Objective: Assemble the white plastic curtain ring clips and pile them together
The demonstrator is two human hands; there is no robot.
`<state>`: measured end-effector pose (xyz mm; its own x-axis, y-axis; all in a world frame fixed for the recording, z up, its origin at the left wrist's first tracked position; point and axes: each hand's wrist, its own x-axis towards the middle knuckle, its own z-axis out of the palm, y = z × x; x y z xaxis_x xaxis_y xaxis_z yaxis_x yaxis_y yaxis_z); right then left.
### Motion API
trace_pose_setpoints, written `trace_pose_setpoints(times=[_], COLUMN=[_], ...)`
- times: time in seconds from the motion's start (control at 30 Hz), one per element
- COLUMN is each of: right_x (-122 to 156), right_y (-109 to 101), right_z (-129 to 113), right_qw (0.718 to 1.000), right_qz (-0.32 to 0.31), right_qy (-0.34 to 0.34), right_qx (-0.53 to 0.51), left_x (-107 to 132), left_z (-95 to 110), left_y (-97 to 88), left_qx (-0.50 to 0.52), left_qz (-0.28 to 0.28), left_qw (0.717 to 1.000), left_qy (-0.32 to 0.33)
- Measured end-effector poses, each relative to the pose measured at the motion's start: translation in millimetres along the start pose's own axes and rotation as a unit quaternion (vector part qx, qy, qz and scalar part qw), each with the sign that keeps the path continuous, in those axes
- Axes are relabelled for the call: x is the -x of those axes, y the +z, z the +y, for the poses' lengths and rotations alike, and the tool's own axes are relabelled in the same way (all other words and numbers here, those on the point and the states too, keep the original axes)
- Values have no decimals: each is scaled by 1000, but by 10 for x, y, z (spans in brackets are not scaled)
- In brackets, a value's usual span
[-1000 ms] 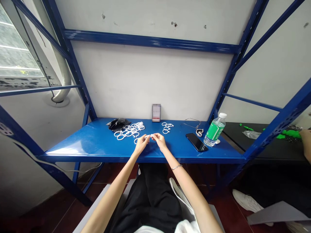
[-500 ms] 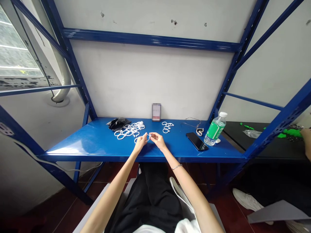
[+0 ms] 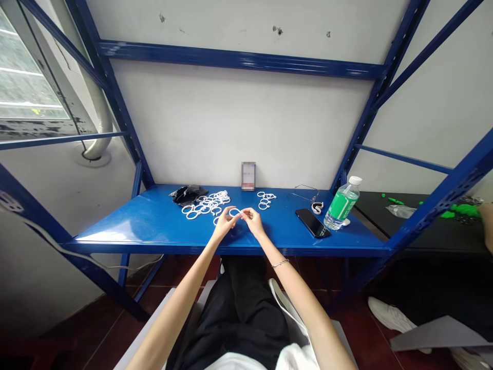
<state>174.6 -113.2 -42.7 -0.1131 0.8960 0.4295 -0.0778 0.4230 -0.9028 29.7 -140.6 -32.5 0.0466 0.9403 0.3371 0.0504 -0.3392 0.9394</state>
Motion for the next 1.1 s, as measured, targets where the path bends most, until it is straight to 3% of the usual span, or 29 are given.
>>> trace_pose_setpoints(times=[0.23, 0.83, 1.1], right_x=[-2, 20, 33], right_y=[-11, -16, -20], right_z=[0, -24, -33], right_qw=[1000, 999, 997], right_qz=[23, -4, -9], right_qy=[-12, -19, -35], right_qx=[8, 45, 64], left_x=[7, 31, 8], left_z=[8, 64, -4], left_y=[-5, -7, -13], left_qx=[-32, -71, -107], left_qz=[-5, 25, 49], left_qw=[999, 997, 992], left_qy=[11, 14, 44])
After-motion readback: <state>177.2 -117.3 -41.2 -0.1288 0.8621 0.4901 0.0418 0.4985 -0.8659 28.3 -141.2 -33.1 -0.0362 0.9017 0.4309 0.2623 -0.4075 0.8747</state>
